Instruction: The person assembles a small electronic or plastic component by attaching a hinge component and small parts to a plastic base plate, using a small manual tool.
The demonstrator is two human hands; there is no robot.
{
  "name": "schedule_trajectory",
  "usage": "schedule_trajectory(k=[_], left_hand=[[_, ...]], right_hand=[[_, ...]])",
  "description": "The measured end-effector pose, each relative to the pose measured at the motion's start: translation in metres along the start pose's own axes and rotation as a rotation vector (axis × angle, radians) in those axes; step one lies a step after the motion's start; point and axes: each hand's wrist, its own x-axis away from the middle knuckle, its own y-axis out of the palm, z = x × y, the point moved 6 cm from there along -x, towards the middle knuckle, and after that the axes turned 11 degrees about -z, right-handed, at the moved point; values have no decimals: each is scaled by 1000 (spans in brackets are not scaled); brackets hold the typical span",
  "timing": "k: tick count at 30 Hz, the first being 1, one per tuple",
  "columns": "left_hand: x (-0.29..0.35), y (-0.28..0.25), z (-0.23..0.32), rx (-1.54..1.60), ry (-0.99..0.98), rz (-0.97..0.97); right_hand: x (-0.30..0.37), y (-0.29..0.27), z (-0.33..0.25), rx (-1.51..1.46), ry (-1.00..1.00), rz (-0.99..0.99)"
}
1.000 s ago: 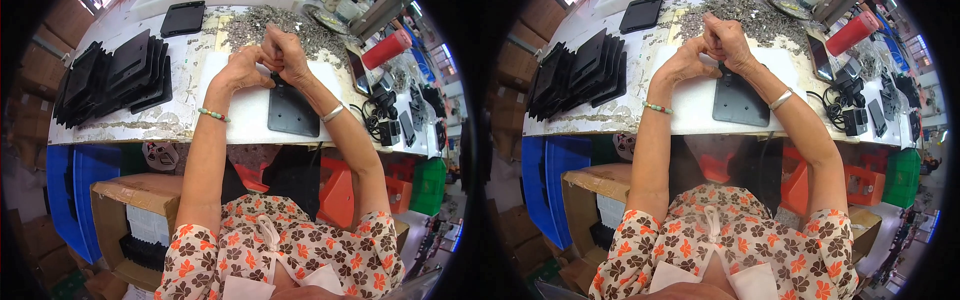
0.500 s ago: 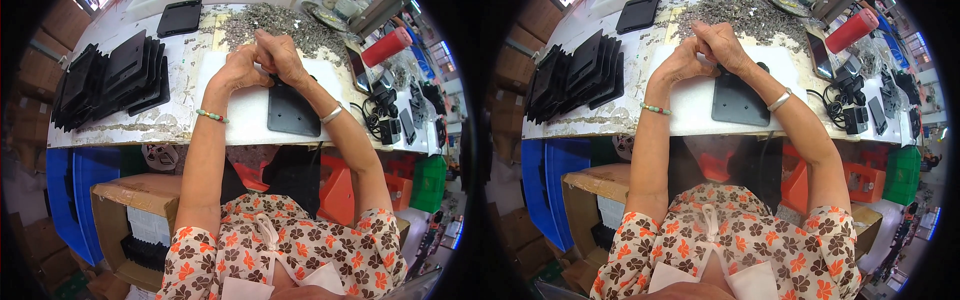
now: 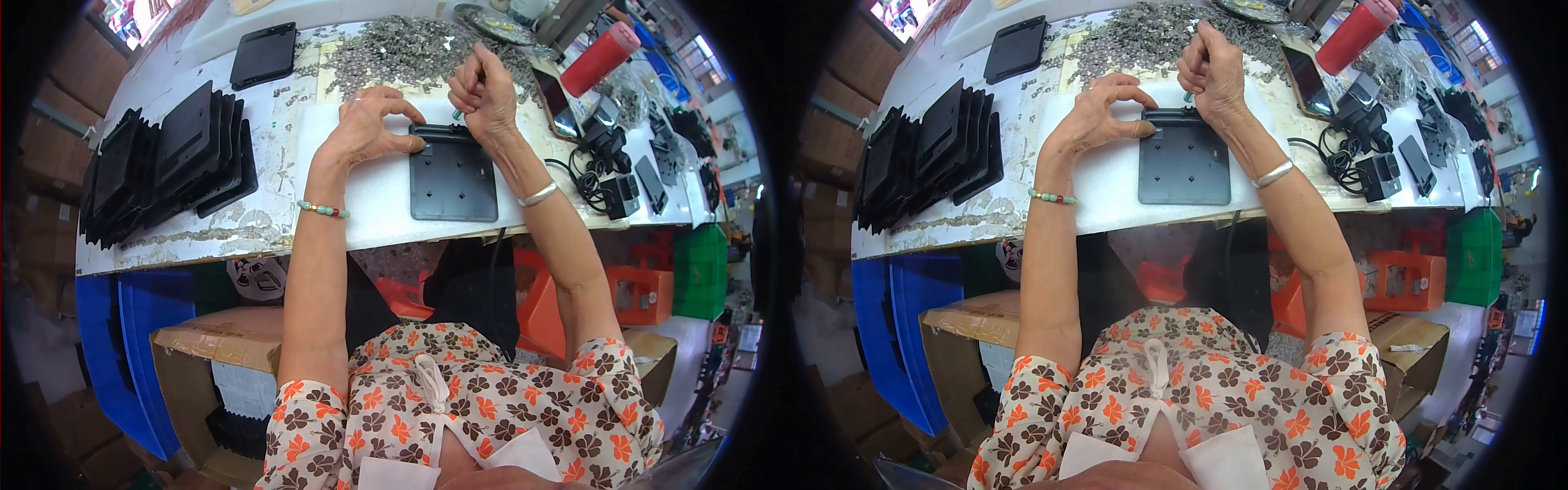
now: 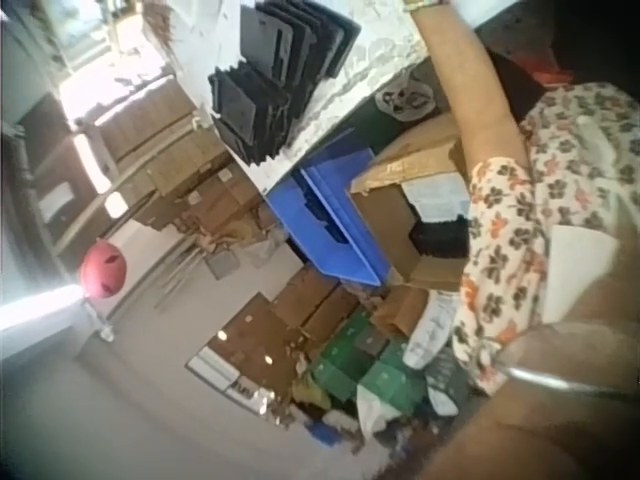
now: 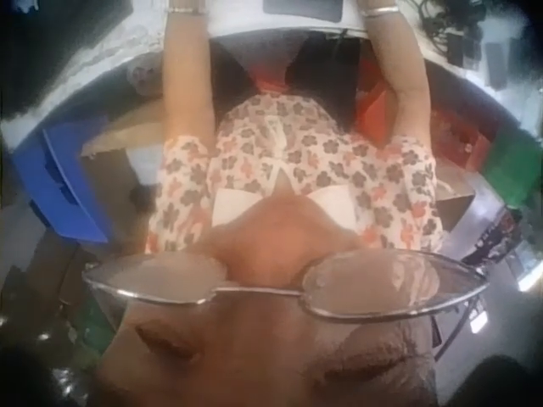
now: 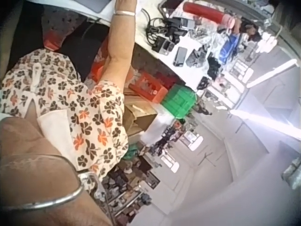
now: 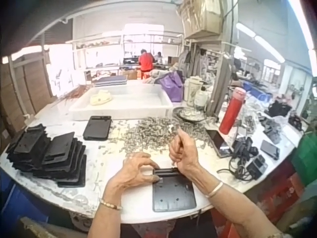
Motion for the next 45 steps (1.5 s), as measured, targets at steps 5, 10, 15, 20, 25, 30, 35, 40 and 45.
schedule_trajectory(k=[5, 10, 15, 20, 25, 30, 35, 40, 45], left_hand=[[-5, 4, -7, 33, 65, 68], [-5, 3, -4, 45, 50, 72], [-4, 3, -2, 68, 34, 79], [-4, 3, 0, -3, -14, 63], [-7, 6, -4, 34, 7, 71], [-12, 8, -12, 155, 22, 19], [-6, 5, 5, 33, 11, 34], [-6, 4, -4, 52, 35, 71], [-5, 3, 3, 10, 7, 38]], right_hand=[[9, -6, 7, -103, 8, 49], [14, -4, 7, -99, -1, 88], [16, -1, 7, -48, -27, 81], [16, 10, 10, 88, -29, 83], [17, 24, 8, 626, -178, -40], [16, 42, 3, 922, -323, -244], [11, 1, 3, 114, 37, 7], [15, 16, 7, 93, 21, -64], [14, 14, 12, 177, 1, -83]])
